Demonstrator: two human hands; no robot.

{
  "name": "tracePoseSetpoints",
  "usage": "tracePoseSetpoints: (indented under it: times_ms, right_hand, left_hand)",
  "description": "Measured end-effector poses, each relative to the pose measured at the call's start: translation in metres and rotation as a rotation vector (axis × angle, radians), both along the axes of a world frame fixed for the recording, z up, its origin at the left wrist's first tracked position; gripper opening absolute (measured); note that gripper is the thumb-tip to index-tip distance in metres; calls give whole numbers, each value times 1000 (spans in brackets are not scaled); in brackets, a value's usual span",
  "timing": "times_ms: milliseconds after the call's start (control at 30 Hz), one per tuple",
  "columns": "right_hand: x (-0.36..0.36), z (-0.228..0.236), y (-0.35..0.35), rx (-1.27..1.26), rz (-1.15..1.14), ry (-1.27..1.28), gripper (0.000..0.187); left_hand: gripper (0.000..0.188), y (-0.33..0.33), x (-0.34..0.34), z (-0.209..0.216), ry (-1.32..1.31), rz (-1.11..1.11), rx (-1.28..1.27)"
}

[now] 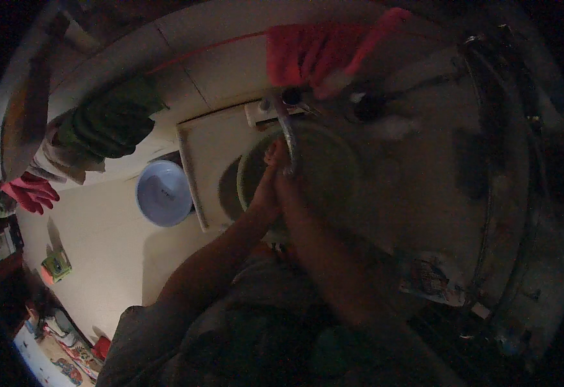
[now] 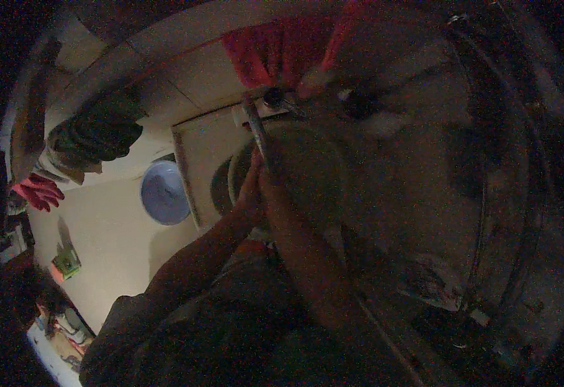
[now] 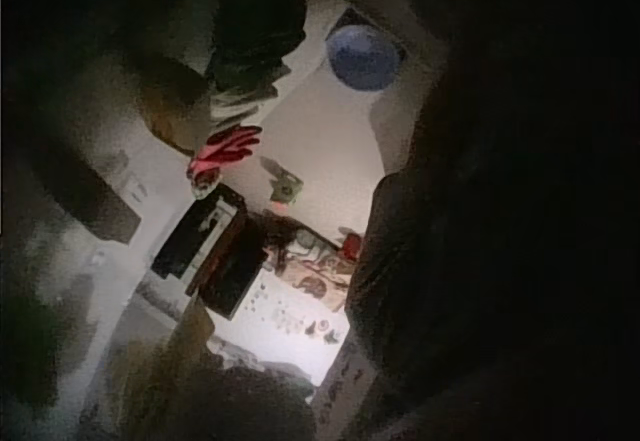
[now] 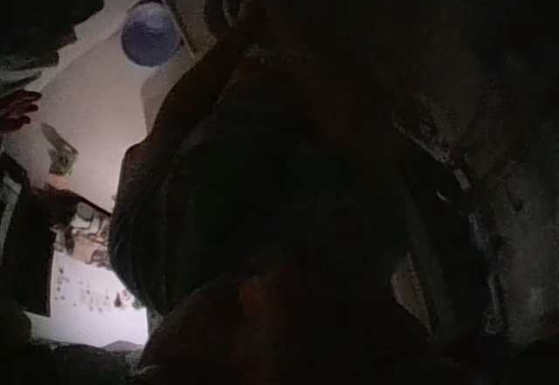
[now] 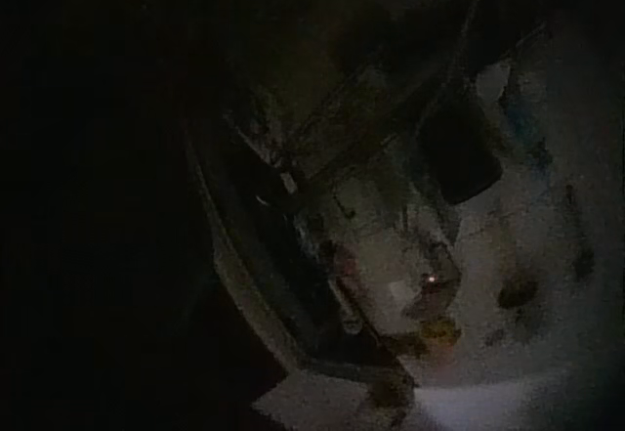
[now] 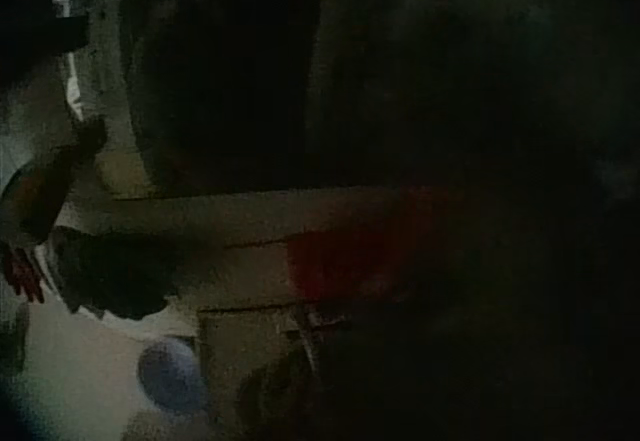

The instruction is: The person rinses a metal bowl in a blue basin, then wipes the gas stove and surrounding backsplash with a cloth. They move between the sink and stove, wringing the cloth at the sink, and finish by drying their hands with a towel.

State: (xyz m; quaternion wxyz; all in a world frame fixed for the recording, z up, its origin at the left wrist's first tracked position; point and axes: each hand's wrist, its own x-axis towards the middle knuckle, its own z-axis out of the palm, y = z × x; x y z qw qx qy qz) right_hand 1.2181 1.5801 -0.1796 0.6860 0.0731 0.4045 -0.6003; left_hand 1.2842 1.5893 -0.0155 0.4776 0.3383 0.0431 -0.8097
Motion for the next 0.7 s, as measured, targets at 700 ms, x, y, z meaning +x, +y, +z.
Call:
tracePoseSetpoints:
  times_ms: [700]
  right_hand:
    - [-85,158,-18,-557,368,1641,47]
  left_hand:
    - [28,-49,17,-65,-1272,-521,-1305]
